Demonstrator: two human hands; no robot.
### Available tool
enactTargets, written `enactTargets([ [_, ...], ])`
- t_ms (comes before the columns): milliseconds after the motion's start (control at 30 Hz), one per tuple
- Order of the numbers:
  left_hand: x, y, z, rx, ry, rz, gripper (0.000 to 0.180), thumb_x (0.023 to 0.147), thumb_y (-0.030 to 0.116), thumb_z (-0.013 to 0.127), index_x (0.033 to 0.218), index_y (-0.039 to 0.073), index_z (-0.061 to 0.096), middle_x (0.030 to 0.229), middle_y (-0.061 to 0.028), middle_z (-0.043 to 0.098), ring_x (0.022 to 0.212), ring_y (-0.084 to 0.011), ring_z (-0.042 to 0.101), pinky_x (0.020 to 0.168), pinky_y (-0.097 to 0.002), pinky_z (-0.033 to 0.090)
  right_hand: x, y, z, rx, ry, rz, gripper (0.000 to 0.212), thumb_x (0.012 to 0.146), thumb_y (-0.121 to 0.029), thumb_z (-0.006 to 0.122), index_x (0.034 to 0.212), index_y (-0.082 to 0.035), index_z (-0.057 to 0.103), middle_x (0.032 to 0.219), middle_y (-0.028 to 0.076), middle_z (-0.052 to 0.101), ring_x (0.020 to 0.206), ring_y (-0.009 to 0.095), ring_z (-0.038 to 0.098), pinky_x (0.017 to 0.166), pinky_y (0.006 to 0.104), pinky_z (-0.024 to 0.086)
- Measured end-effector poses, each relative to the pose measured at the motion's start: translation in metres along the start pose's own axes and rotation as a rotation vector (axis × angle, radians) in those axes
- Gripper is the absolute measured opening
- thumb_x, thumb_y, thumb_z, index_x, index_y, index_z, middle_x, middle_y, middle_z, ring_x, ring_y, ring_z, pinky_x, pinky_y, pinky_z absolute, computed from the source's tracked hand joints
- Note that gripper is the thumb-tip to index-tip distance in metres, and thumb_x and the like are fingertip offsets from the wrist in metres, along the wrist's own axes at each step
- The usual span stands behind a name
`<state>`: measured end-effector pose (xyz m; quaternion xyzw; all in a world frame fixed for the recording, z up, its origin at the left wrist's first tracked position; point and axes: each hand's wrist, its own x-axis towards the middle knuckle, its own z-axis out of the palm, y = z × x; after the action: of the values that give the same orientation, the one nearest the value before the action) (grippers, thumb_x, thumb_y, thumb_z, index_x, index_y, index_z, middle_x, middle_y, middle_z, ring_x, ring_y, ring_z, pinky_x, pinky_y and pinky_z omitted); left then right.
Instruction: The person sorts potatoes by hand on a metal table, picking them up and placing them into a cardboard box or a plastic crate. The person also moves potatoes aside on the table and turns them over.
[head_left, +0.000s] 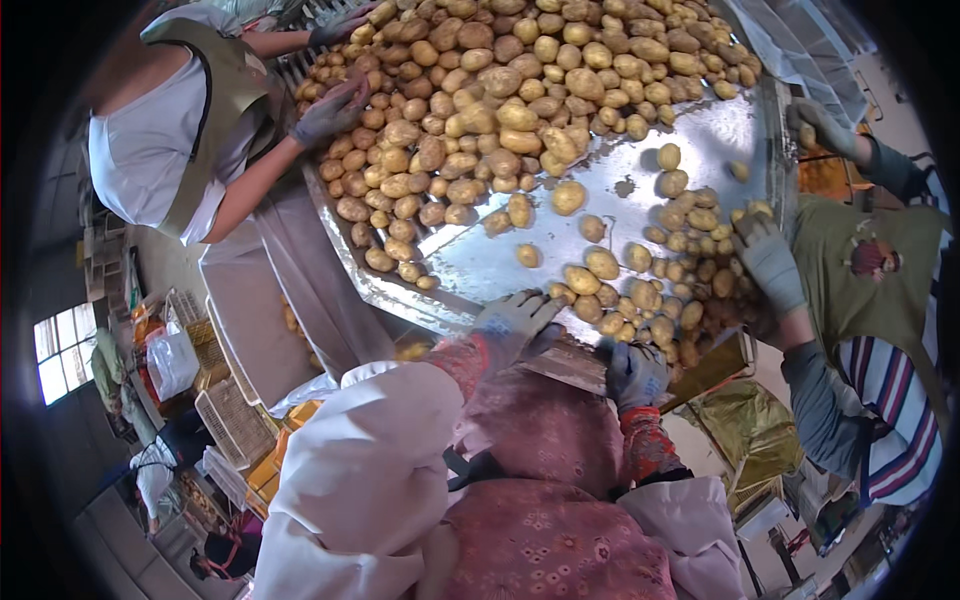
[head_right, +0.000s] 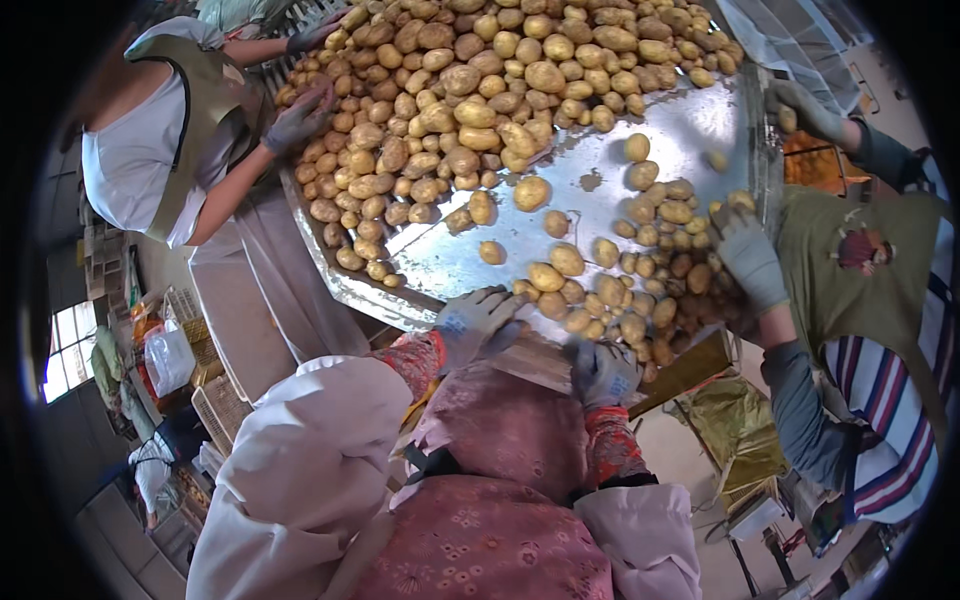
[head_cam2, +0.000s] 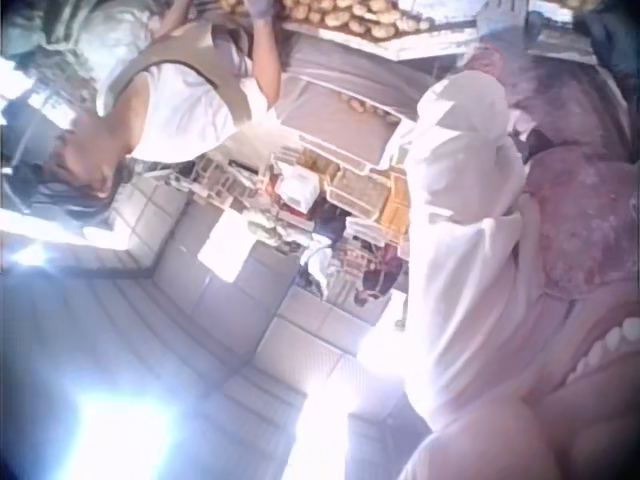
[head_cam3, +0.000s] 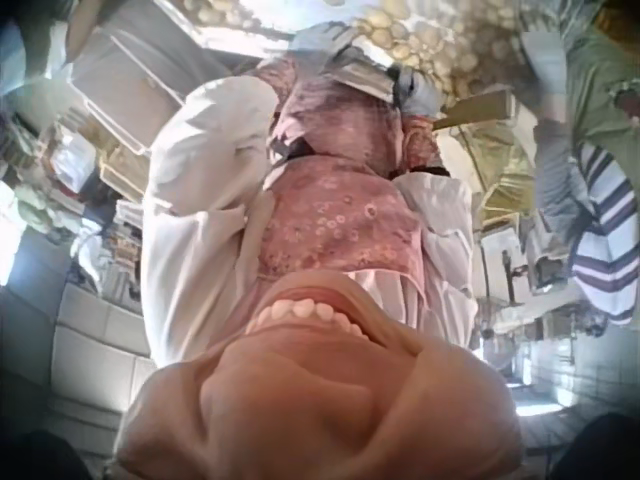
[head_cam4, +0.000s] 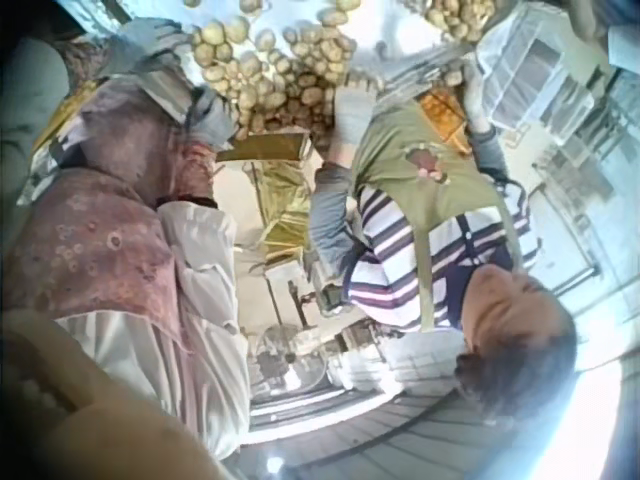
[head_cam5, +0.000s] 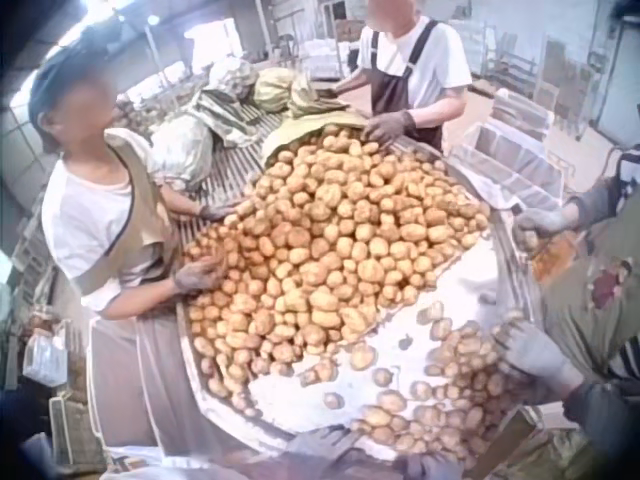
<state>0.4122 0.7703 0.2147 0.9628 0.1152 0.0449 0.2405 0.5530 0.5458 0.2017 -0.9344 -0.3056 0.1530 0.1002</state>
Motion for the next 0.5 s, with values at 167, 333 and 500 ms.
enactTargets([
  [167,-0.002,0.006,-0.011,-0.013,-0.021,-0.021,0.042,0.089,0.035,0.067,0.125,0.013,0.062,0.106,-0.0091,0.067,0.098,-0.0275,0.065,0.076,-0.0406,0.056,-0.004,-0.006,-0.001,0.035,0.125,-0.113,0.033,0.09,-0.032,0.056,0.069,-0.01,0.067,0.077,0.012,0.068,0.08,0.035,0.062,0.072,0.0476,0.044],
  [333,-0.005,-0.003,0.001,0.015,-0.059,0.044,0.047,0.09,0.034,0.062,0.127,0.006,0.059,0.102,-0.0106,0.066,0.097,-0.0288,0.063,0.082,-0.0425,0.053,-0.007,0.0,0.009,0.026,0.158,-0.12,0.039,0.092,-0.037,0.05,0.069,-0.011,0.068,0.08,0.013,0.07,0.082,0.036,0.063,0.077,0.0486,0.047],
  [500,0.003,-0.007,-0.013,-0.056,0.109,0.1,0.06,0.085,0.031,0.068,0.136,0.004,0.051,0.123,-0.0181,0.056,0.116,-0.0357,0.054,0.097,-0.0476,0.045,-0.002,0.02,0.002,0.097,0.142,-0.231,0.024,0.089,-0.028,0.058,0.084,-0.008,0.071,0.087,0.015,0.07,0.085,0.036,0.064,0.078,0.0458,0.049],
])
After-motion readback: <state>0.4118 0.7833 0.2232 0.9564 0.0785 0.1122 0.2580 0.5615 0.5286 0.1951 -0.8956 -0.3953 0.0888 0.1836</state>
